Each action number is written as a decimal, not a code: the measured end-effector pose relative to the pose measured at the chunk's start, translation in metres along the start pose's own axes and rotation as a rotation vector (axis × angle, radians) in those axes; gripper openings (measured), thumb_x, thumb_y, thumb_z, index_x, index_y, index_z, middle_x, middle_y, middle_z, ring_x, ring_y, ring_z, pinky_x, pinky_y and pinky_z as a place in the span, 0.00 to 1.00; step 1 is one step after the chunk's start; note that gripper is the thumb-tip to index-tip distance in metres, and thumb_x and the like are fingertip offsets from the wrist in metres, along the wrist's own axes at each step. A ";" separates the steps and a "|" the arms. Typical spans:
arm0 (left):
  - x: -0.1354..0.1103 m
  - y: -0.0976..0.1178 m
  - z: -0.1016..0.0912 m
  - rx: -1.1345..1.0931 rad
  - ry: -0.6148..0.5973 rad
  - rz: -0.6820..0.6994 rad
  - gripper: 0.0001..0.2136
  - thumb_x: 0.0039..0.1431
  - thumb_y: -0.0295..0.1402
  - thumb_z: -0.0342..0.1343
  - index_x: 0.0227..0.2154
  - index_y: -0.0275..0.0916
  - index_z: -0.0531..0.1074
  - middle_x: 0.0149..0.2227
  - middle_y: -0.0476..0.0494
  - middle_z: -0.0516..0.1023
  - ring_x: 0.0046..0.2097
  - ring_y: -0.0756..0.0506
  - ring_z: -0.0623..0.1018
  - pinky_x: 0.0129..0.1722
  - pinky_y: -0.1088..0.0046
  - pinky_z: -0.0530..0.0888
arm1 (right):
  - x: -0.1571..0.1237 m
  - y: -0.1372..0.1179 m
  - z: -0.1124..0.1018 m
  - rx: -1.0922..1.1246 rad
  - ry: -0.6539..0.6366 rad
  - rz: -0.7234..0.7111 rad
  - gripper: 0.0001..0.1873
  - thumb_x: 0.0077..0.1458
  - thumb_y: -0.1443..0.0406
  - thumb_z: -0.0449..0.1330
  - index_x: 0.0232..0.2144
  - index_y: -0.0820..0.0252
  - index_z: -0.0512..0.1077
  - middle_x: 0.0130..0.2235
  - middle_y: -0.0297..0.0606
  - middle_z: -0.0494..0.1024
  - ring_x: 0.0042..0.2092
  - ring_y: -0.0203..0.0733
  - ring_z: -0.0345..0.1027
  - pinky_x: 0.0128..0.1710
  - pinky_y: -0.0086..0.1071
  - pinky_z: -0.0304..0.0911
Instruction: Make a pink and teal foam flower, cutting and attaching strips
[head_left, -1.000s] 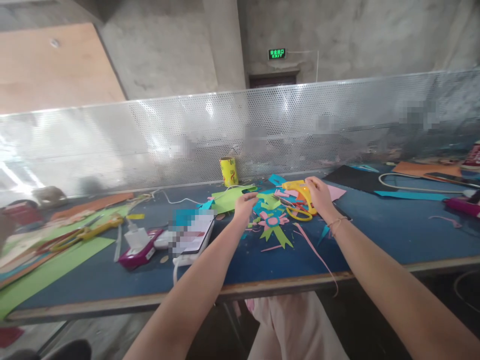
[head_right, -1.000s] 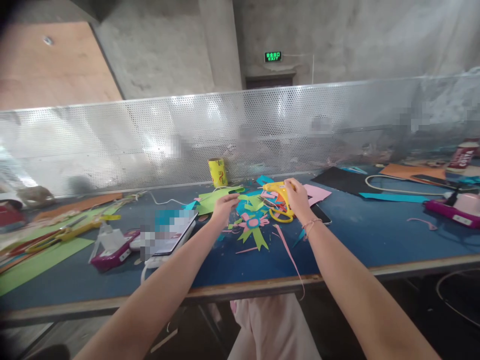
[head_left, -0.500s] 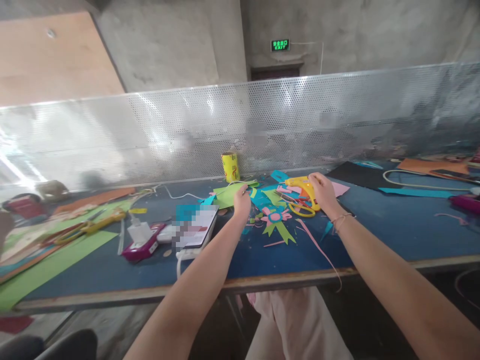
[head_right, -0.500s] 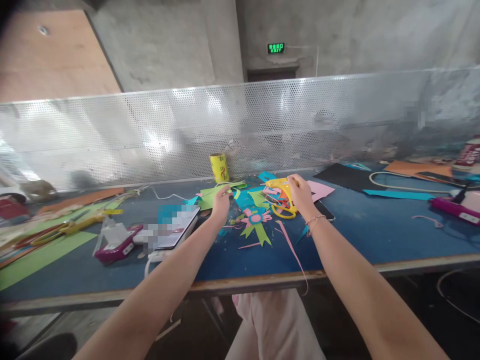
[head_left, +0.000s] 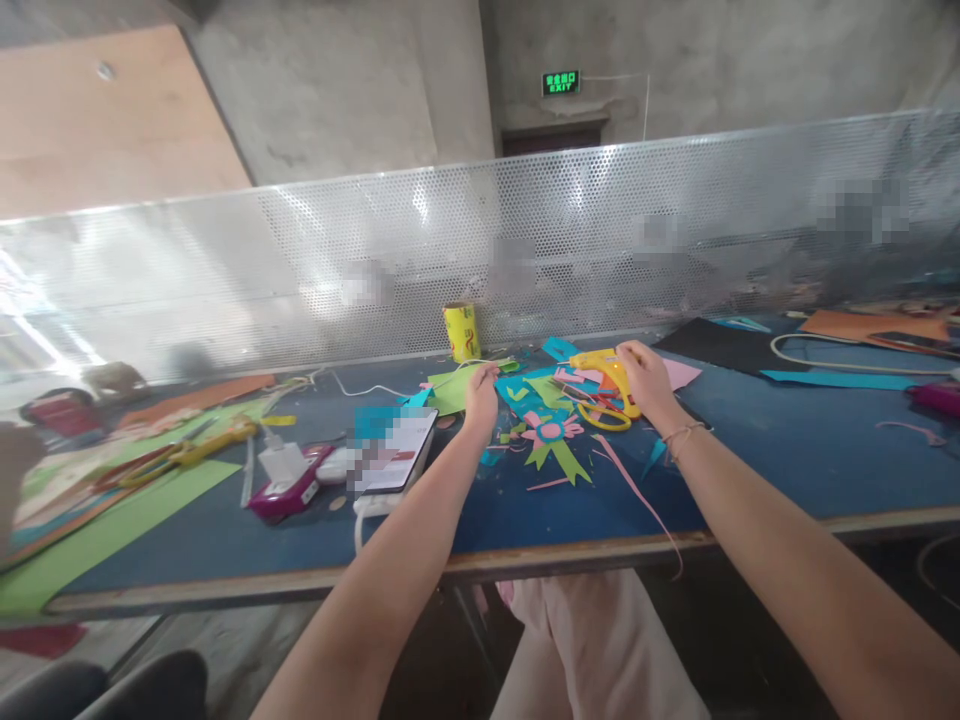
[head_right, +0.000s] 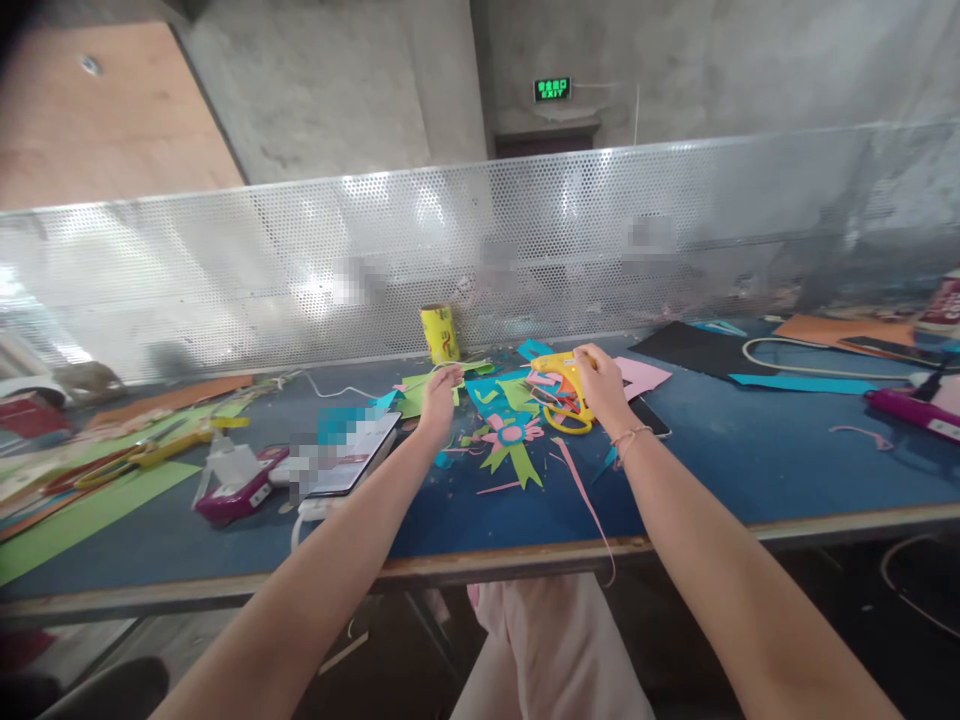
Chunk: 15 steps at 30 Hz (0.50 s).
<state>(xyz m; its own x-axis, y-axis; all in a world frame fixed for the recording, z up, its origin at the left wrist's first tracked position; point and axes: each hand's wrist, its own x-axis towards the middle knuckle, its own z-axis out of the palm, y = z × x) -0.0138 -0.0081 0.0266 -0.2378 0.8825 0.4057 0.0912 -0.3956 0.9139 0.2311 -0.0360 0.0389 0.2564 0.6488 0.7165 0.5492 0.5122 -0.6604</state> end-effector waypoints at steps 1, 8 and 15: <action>-0.001 -0.001 0.000 0.028 -0.002 -0.014 0.12 0.50 0.28 0.44 0.34 0.38 0.70 0.37 0.44 0.74 0.42 0.47 0.72 0.46 0.68 0.66 | 0.000 0.000 0.000 0.001 0.001 0.001 0.14 0.50 0.56 0.48 0.25 0.59 0.67 0.27 0.37 0.70 0.31 0.42 0.62 0.31 0.34 0.56; -0.004 -0.012 0.008 0.207 -0.156 -0.001 0.08 0.44 0.27 0.51 0.30 0.38 0.70 0.36 0.43 0.74 0.40 0.45 0.72 0.44 0.67 0.65 | -0.001 -0.001 0.000 0.014 -0.002 0.016 0.14 0.50 0.56 0.48 0.25 0.58 0.67 0.26 0.36 0.70 0.31 0.42 0.62 0.30 0.34 0.56; -0.004 0.010 -0.003 -0.336 0.014 -0.315 0.18 0.55 0.41 0.36 0.37 0.38 0.68 0.43 0.41 0.73 0.39 0.49 0.74 0.37 0.71 0.68 | 0.001 -0.002 -0.001 -0.004 -0.003 0.003 0.12 0.49 0.58 0.48 0.24 0.59 0.65 0.27 0.36 0.70 0.31 0.41 0.62 0.32 0.33 0.56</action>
<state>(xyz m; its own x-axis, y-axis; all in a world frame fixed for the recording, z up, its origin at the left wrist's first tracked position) -0.0149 -0.0163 0.0346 -0.2168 0.9704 0.1063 -0.3058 -0.1709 0.9366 0.2305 -0.0372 0.0412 0.2553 0.6521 0.7139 0.5516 0.5082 -0.6614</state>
